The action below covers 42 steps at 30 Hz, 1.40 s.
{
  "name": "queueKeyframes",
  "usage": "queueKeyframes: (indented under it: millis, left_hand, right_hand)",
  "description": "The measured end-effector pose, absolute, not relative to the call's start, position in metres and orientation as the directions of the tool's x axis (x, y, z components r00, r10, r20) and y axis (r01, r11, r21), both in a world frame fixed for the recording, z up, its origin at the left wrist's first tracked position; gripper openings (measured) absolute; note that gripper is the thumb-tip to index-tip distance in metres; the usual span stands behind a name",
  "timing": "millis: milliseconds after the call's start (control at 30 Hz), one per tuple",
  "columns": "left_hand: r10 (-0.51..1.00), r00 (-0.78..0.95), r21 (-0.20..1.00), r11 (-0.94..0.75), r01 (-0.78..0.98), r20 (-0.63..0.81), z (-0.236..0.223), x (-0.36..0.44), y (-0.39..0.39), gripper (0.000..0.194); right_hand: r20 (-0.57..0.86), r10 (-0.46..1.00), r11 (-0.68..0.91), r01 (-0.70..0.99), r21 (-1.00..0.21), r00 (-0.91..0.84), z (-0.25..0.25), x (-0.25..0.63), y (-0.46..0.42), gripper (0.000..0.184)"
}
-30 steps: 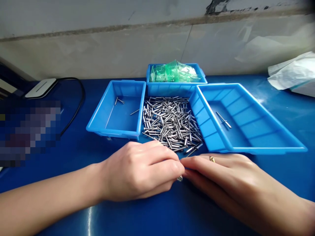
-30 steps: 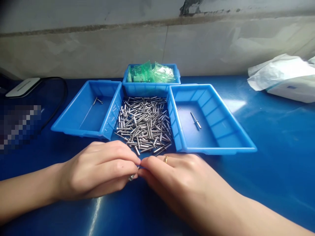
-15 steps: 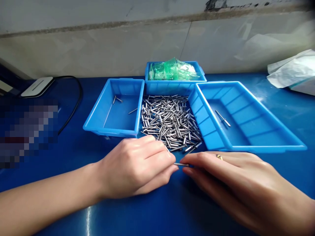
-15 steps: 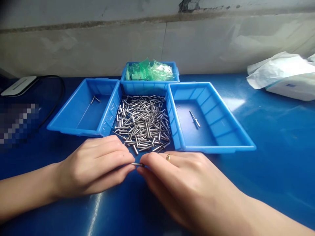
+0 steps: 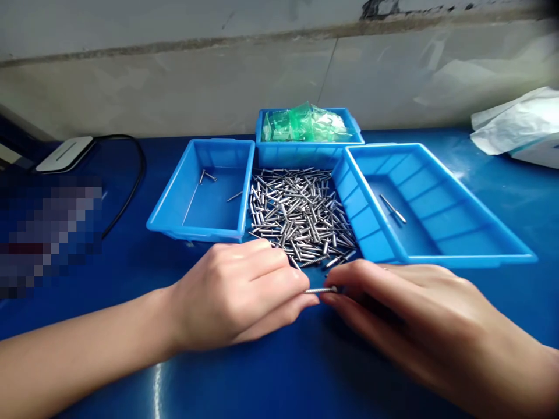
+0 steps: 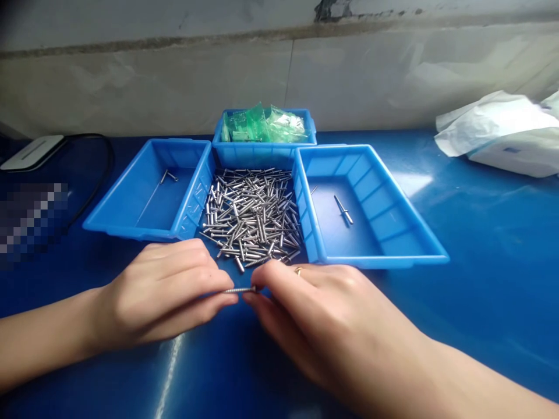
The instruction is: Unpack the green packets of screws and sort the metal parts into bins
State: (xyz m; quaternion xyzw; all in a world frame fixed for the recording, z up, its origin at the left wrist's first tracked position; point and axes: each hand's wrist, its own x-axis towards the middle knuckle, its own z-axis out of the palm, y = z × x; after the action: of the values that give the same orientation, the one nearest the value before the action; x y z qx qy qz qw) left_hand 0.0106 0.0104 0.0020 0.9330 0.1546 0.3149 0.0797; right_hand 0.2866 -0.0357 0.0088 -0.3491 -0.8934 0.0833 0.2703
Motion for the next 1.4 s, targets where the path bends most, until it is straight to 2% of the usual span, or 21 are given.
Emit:
queueKeyframes:
  millis: [100, 200, 367, 567, 767, 900, 1033, 1233, 1400]
  left_hand:
    - [0.315, 0.78, 0.216, -0.948, 0.233, 0.54, 0.0, 0.012, 0.013, 0.056]
    - [0.298, 0.795, 0.183, -0.954, 0.236, 0.528, -0.001, 0.015, 0.015, 0.065]
    - [0.306, 0.803, 0.177, -0.952, 0.25, 0.512, 0.0, 0.015, 0.013, 0.062]
    - [0.275, 0.814, 0.139, -0.962, 0.237, 0.512, -0.002, 0.014, 0.012, 0.059]
    - [0.293, 0.798, 0.196, -0.955, 0.222, 0.526, -0.002, 0.016, 0.012, 0.057]
    - [0.285, 0.811, 0.188, -0.958, 0.218, 0.51, -0.001, 0.014, 0.013, 0.054]
    - [0.283, 0.815, 0.215, -0.956, 0.199, 0.505, -0.002, 0.013, 0.014, 0.045]
    - [0.285, 0.788, 0.195, -0.958, 0.212, 0.545, -0.002, 0.014, 0.014, 0.059]
    - [0.359, 0.746, 0.261, -0.932, 0.252, 0.562, -0.003, 0.012, 0.01, 0.045]
  right_hand:
    - [0.419, 0.685, 0.728, 0.568, -0.383, -0.595, 0.01, 0.285, -0.035, 0.046]
    - [0.396, 0.671, 0.741, 0.548, -0.389, -0.627, 0.011, 0.286, -0.04, 0.051]
    - [0.4, 0.662, 0.749, 0.535, -0.391, -0.634, 0.01, 0.285, -0.045, 0.059]
    - [0.403, 0.663, 0.747, 0.526, -0.406, -0.631, 0.005, 0.286, -0.045, 0.054]
    - [0.39, 0.675, 0.736, 0.536, -0.412, -0.627, 0.007, 0.288, -0.048, 0.055]
    - [0.393, 0.673, 0.739, 0.543, -0.398, -0.627, 0.005, 0.288, -0.049, 0.057]
    - [0.384, 0.668, 0.742, 0.533, -0.407, -0.637, 0.003, 0.289, -0.049, 0.054]
    - [0.387, 0.675, 0.737, 0.563, -0.373, -0.628, 0.004, 0.293, -0.051, 0.049]
    - [0.409, 0.67, 0.742, 0.572, -0.349, -0.619, 0.004, 0.291, -0.047, 0.043]
